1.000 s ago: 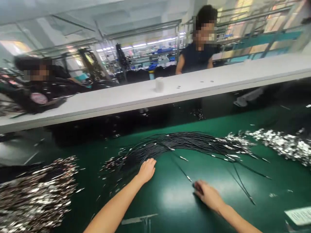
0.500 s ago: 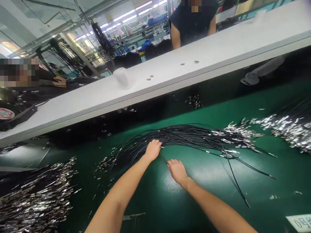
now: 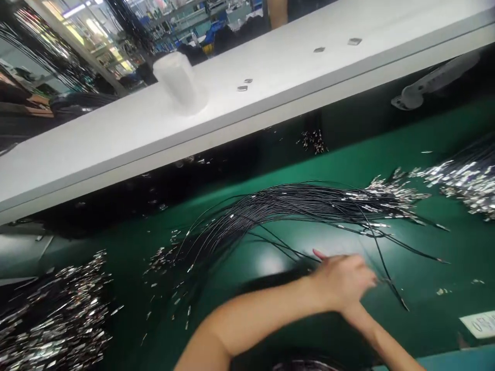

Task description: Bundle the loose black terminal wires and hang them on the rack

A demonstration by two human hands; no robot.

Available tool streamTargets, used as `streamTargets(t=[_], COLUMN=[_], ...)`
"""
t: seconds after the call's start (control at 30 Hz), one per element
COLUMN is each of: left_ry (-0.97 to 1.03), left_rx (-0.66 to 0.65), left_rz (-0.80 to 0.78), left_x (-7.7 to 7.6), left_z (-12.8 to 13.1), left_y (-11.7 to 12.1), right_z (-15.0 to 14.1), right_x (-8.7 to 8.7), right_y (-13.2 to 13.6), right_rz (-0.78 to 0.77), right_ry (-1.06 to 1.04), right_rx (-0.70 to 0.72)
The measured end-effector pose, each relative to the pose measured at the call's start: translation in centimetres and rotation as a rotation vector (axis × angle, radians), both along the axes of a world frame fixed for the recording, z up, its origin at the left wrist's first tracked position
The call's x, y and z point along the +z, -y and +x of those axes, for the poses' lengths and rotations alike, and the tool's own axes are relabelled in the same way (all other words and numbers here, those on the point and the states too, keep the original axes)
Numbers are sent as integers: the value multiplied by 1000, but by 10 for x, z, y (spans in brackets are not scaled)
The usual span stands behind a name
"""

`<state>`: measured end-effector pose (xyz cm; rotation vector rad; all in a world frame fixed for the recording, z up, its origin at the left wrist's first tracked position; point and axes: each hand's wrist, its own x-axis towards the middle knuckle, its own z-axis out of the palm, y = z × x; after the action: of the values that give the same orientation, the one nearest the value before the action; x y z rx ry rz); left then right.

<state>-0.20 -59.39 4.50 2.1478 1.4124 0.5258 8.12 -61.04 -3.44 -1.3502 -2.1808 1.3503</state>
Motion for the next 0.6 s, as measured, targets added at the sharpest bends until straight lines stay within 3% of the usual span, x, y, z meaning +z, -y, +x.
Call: streamTargets(t=[0.07,0.1,0.2,0.33,0.43,0.5,0.6], left_ry=[126,218,410,-76,-390,-486,-566], left_rx=[-16,-20,6,77,102,121,124], left_rz=[-17,-26,-45,-141,-263,-319,-347], left_x=[3,4,-3,-34,-54,-60,-59], left_z=[34,38,1,-85,-118,-122,-120], left_y=[-1,0,3,7,20,32,44], right_z=[12,23,64,103,113,124,155], right_x=[5,9,29,43,33,21,6], right_y=[-2,-5,-19,-52,-86,-103,-120], right_rz=[-101,-154,-227,-395,-464,-374,-22], right_ry=[-11,-28,-67,-220,-161,-29,132], right_rx=[-89,-124,-166,-174,-272,-319,-296])
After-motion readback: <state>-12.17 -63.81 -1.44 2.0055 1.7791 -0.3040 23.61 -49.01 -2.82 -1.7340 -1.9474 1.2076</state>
